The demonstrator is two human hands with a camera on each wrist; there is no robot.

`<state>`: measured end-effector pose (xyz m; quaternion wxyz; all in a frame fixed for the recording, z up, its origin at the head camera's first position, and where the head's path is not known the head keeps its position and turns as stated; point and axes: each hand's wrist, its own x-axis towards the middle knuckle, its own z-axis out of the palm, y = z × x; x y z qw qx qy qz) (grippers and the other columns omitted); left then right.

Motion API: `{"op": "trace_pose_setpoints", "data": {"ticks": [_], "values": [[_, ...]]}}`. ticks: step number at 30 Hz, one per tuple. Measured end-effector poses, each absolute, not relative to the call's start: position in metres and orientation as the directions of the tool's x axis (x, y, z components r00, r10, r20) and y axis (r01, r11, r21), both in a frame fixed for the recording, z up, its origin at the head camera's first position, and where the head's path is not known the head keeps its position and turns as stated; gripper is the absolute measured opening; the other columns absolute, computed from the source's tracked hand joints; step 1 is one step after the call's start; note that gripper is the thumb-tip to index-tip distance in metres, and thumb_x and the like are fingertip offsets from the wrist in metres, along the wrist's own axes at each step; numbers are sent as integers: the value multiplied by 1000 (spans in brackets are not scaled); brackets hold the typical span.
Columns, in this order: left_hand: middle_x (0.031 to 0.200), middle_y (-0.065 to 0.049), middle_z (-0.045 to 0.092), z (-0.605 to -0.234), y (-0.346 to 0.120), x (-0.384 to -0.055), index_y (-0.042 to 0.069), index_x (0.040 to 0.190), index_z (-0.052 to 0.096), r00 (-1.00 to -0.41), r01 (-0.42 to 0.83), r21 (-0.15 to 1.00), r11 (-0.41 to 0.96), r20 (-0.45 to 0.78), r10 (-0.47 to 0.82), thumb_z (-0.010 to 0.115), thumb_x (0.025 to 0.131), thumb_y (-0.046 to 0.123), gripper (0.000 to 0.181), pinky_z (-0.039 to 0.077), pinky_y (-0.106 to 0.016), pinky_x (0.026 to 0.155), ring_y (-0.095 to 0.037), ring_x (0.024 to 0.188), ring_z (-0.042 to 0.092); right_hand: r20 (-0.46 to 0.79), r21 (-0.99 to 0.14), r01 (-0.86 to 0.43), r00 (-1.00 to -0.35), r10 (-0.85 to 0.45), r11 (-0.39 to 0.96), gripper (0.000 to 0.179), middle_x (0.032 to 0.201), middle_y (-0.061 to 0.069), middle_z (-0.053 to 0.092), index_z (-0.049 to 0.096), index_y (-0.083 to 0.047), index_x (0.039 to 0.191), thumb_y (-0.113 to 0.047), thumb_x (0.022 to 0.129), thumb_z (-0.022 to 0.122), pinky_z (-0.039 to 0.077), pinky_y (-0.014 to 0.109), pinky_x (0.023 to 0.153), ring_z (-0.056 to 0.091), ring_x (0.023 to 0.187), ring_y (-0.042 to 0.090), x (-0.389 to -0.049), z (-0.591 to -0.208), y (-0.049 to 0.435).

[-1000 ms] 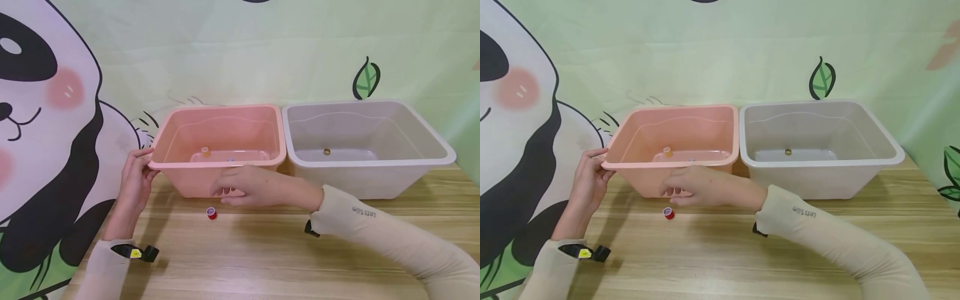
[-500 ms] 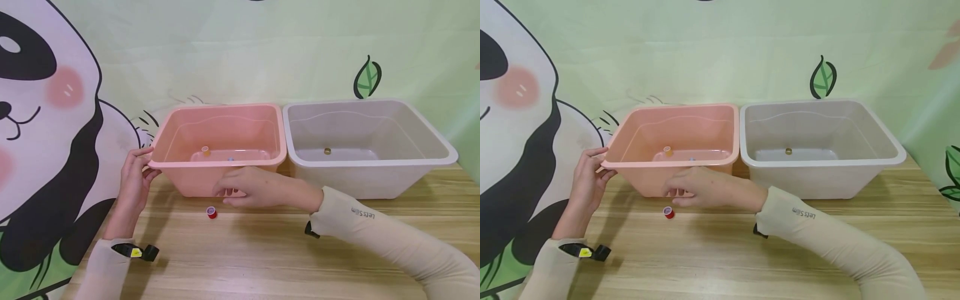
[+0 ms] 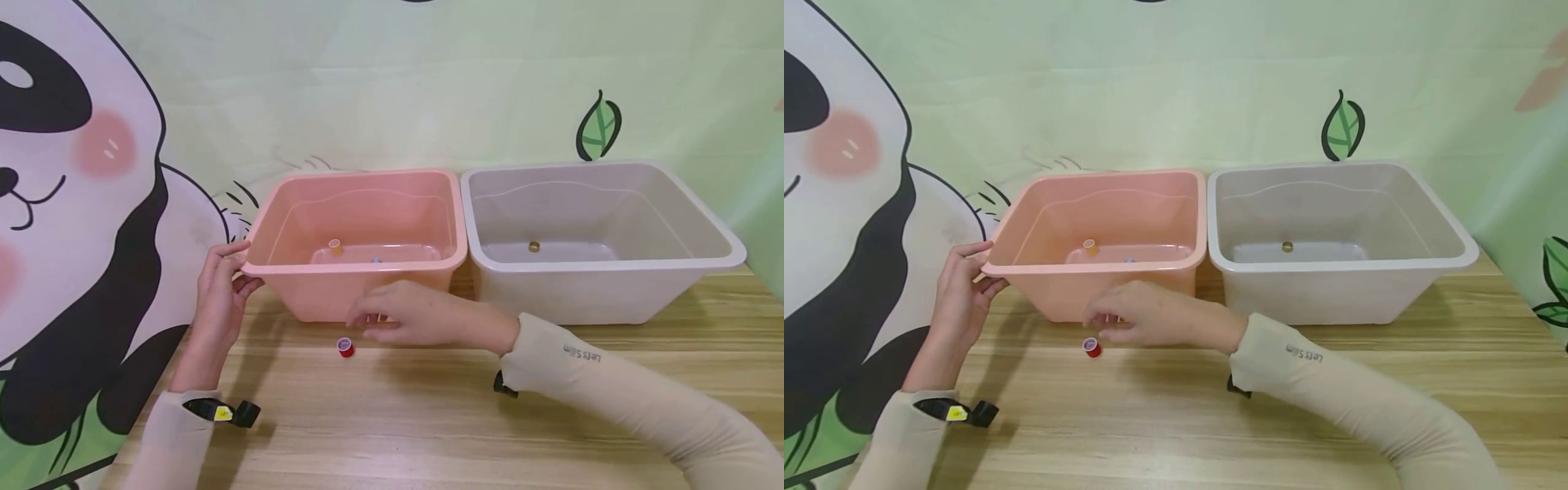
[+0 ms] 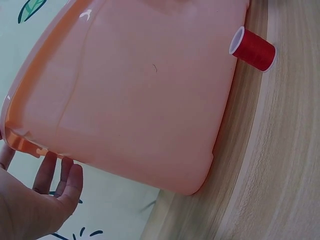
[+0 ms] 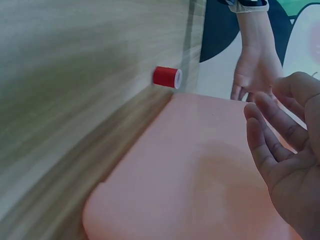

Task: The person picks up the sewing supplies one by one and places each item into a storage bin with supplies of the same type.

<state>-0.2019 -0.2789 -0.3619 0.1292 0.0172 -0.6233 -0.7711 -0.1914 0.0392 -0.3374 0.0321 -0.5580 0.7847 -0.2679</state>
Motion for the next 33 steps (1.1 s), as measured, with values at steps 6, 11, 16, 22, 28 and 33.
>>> {"op": "trace_pose_setpoints", "data": {"ticks": [6, 11, 16, 22, 28, 33], "values": [[125, -12, 52, -363, -279, -202, 10, 122, 56, -963, 198, 958, -209, 151, -223, 45, 105, 14, 21, 58, -23, 82, -17, 90, 66, 224, -515, -815, -427, -876, 266, 18, 105, -3, 71, 70, -13, 116, -12, 98, 66, 54, 22, 90, 62, 95, 7, -189, -352, 34], [127, -12, 52, -363, -279, -202, 8, 123, 56, -964, 215, 948, -233, 167, -209, 44, 105, 12, 22, 57, -21, 85, -18, 97, 63, 218, -530, -794, -466, -857, 297, 19, 104, -6, 71, 70, -12, 116, -11, 98, 64, 52, 19, 89, 60, 93, 6, -188, -363, 31], [128, -12, 51, -363, -279, -202, 8, 122, 56, -964, 215, 949, -230, 167, -209, 44, 105, 12, 21, 56, -21, 86, -19, 100, 62, 221, -546, -783, -478, -850, 298, 20, 104, -2, 72, 70, -9, 115, -6, 97, 62, 54, 21, 88, 60, 92, 7, -188, -371, 30], [128, -12, 51, -363, -279, -203, 8, 123, 55, -964, 219, 948, -232, 173, -204, 44, 105, 12, 21, 56, -21, 86, -19, 101, 61, 195, -526, -777, -507, -840, 347, 20, 101, -2, 71, 70, -8, 115, -8, 97, 62, 52, 18, 85, 60, 88, 10, -188, -381, 30], [127, -12, 50, -363, -280, -203, 7, 122, 55, -965, 221, 944, -246, 174, -196, 44, 106, 12, 21, 56, -21, 85, -19, 100, 61, 177, -539, -757, -531, -829, 369, 20, 103, -1, 72, 71, -9, 116, -9, 98, 63, 52, 19, 87, 61, 90, 12, -187, -385, 30], [127, -12, 50, -363, -279, -203, 7, 122, 55, -965, 218, 944, -247, 170, -201, 44, 106, 11, 20, 56, -20, 85, -18, 99, 61, 174, -534, -756, -536, -826, 379, 20, 104, 0, 71, 71, -9, 116, -10, 98, 63, 52, 19, 88, 64, 94, 17, -187, -388, 28]]}}
